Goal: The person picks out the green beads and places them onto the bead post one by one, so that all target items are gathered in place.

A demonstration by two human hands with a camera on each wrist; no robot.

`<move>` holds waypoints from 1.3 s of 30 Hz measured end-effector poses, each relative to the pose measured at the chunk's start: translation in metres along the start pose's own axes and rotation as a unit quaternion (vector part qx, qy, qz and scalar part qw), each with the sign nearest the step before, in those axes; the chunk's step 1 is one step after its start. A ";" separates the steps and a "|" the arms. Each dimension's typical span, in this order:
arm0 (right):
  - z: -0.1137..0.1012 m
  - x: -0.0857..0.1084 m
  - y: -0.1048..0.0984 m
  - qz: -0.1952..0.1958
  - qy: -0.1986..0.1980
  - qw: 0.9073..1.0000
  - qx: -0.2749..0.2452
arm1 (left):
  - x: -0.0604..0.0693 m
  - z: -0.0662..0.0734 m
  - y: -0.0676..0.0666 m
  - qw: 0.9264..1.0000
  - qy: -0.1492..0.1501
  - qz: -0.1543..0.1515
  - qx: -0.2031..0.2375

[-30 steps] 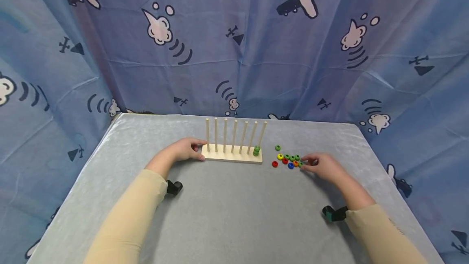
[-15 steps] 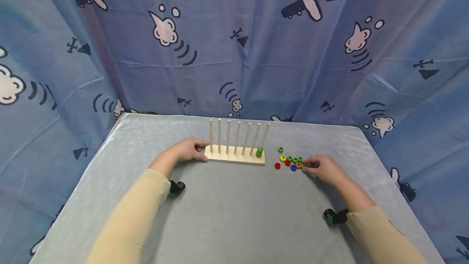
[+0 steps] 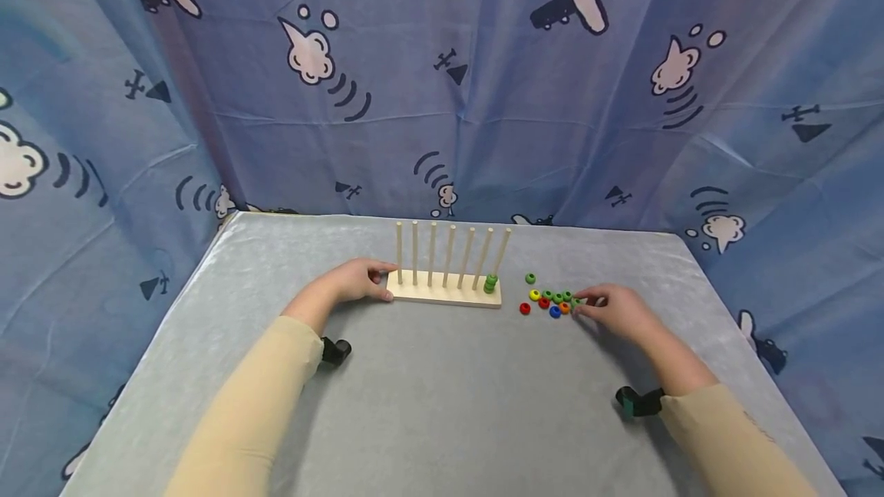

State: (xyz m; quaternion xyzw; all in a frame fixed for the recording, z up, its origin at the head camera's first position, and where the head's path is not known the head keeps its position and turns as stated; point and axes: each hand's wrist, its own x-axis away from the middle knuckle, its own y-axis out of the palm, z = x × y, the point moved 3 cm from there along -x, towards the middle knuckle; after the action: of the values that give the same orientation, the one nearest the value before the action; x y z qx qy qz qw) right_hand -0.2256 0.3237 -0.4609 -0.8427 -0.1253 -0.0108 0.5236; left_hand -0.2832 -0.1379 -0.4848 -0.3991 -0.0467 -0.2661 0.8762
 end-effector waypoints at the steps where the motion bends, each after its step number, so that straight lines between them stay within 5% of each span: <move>1: -0.002 0.000 -0.002 0.002 -0.002 1.000 0.000 | 0.000 0.000 0.000 1.000 0.000 0.000 0.000; 39: -0.091 -0.006 -0.050 0.080 -0.044 0.995 -0.033 | -0.001 0.000 0.000 1.000 0.000 -0.003 -0.003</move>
State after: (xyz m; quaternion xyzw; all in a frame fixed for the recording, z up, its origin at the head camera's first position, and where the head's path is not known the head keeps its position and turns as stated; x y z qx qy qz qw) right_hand -0.2318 0.2626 -0.3765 -0.8666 -0.0802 0.0636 0.4883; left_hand -0.2842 -0.1375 -0.4855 -0.4011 -0.0467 -0.2686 0.8745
